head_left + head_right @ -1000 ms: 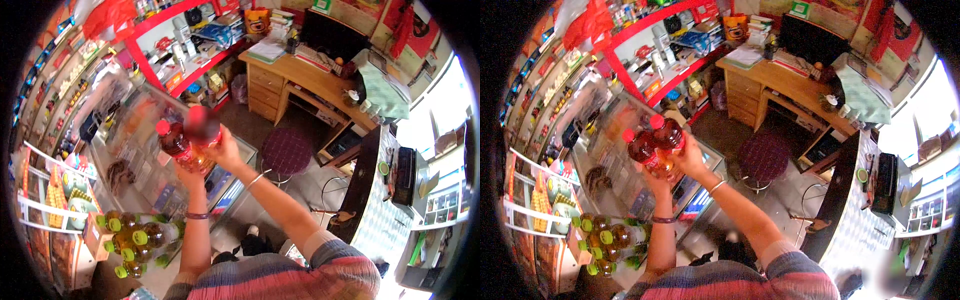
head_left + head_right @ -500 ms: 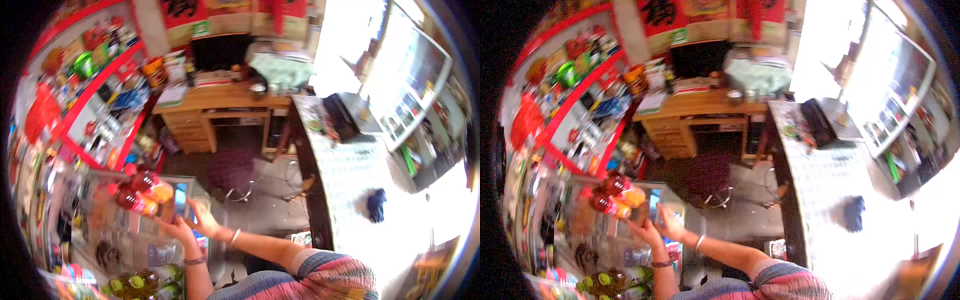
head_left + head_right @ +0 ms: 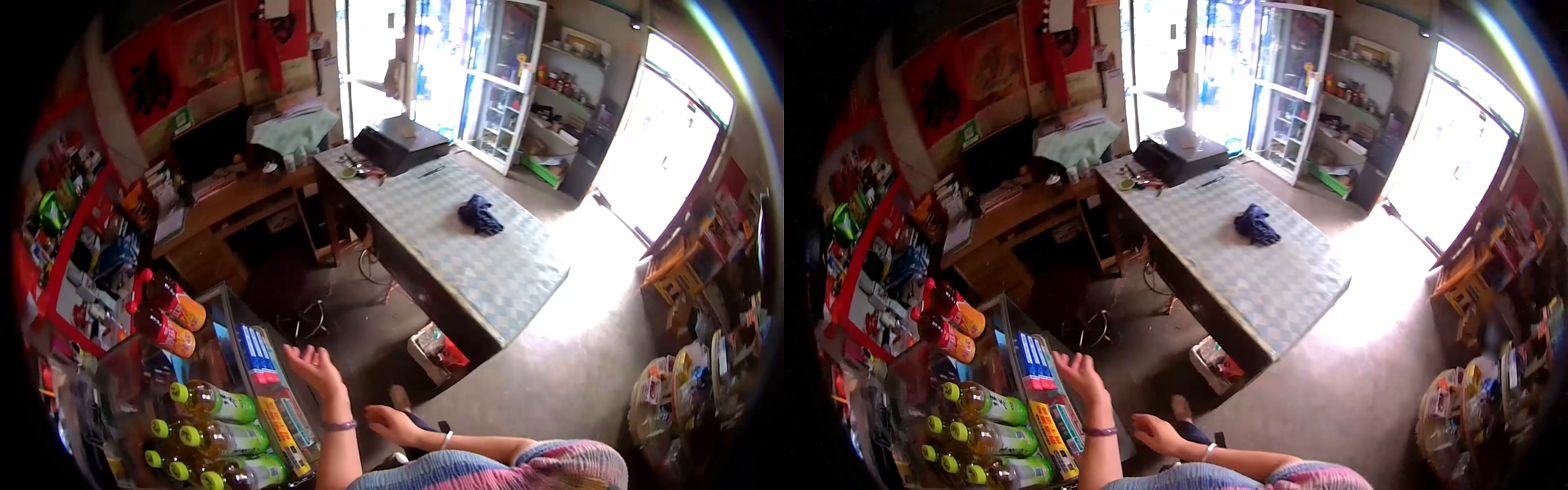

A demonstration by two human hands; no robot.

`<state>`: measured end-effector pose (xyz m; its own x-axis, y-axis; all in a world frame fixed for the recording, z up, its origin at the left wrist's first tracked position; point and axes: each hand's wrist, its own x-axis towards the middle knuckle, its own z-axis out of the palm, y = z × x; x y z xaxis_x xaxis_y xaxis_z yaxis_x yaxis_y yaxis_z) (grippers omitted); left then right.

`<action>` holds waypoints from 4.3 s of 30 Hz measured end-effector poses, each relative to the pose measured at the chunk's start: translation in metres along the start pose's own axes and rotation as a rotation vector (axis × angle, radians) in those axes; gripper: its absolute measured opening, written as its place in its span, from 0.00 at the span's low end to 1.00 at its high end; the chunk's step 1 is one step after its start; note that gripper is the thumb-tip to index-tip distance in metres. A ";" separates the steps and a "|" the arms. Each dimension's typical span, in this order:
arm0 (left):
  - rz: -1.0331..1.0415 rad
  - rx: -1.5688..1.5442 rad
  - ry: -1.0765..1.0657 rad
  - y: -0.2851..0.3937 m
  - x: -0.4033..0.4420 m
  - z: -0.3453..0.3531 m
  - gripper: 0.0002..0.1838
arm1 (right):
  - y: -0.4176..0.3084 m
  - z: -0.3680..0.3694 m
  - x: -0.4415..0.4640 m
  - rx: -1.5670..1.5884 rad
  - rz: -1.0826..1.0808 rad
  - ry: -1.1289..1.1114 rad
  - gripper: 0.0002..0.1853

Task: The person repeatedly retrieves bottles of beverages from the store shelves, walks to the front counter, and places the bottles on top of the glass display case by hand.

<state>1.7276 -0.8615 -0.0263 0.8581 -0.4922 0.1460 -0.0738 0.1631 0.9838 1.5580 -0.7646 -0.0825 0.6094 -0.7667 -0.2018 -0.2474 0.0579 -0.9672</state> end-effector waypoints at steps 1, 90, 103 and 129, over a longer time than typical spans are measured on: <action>0.005 0.040 -0.088 -0.001 -0.023 0.001 0.41 | -0.003 -0.012 -0.024 -0.051 0.028 0.046 0.24; 0.399 -0.356 -3.430 0.293 -2.039 -0.046 0.19 | 0.380 -0.376 -1.770 0.565 0.318 2.490 0.15; 1.052 -1.467 -3.531 0.405 -2.364 -0.174 0.21 | 0.467 -0.382 -2.058 0.550 0.151 2.739 0.17; 1.512 -2.221 -2.604 0.508 -2.849 -0.514 0.19 | 0.597 -0.249 -2.591 0.840 -0.724 2.719 0.14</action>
<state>-0.4935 1.0629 0.0043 0.2269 0.8858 0.4048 0.9292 -0.3214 0.1825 -0.3561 1.0976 -0.0982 -0.8626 0.4438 -0.2430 -0.1237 -0.6506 -0.7493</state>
